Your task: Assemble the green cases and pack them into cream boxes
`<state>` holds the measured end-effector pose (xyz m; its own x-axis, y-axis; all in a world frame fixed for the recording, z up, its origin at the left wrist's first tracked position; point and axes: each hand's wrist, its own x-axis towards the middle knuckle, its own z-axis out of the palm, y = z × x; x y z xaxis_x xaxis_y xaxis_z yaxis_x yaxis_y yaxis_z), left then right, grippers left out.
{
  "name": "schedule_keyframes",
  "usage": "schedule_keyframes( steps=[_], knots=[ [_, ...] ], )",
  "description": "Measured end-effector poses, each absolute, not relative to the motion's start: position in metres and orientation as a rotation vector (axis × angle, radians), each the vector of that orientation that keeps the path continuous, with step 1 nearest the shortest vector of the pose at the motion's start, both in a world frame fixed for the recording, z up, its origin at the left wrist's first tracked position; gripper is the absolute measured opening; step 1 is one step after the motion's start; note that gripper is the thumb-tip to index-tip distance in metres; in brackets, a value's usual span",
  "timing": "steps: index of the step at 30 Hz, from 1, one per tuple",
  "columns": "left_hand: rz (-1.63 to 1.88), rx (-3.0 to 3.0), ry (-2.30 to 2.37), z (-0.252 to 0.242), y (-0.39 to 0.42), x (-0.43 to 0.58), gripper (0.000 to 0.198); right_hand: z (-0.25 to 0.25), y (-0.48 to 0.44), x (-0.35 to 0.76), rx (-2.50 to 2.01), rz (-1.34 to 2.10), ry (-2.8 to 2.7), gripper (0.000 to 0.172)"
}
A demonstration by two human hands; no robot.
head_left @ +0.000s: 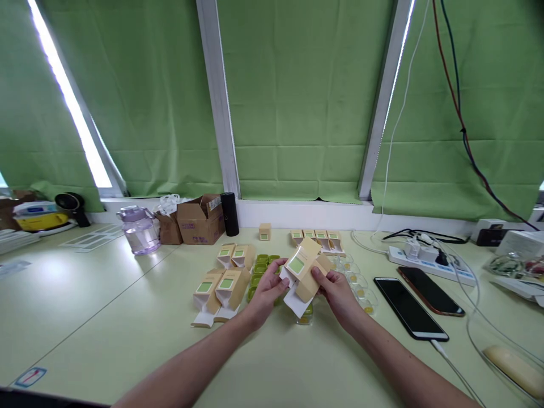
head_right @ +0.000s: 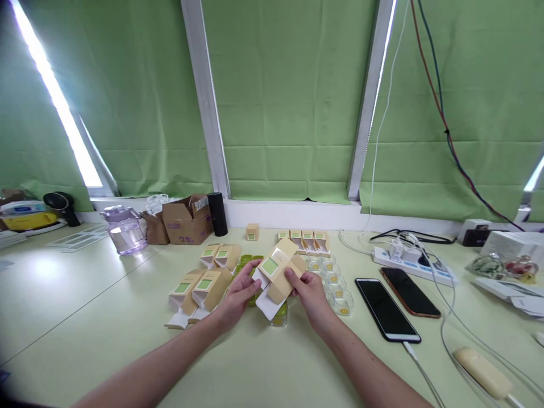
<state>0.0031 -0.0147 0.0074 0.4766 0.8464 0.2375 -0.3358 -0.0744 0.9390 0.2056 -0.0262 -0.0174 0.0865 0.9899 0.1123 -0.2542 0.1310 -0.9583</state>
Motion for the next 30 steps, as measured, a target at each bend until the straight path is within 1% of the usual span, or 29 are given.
schedule_keyframes(
  steps=[11, 17, 24, 30],
  knots=[
    [0.987, 1.231, 0.495, 0.0074, -0.0152, 0.0031, 0.061, -0.0140, -0.0287, 0.2041, -0.936, 1.160, -1.003, 0.055],
    [1.001, 1.264, 0.503, 0.0098, -0.0164, 0.0043, 0.061, -0.0115, -0.0303, 0.2037, -0.957, 1.146, -1.009, 0.058],
    [1.073, 1.367, 0.664, 0.0115, -0.0126, 0.0062, 0.052, -0.0101, -0.0328, 0.1994, -0.955, 1.098, -1.051, 0.056],
    [1.128, 1.466, 0.768, 0.0106, -0.0074, 0.0036, 0.051, -0.0094, -0.0321, 0.1989, -0.987, 1.061, -1.070, 0.059]
  ],
)
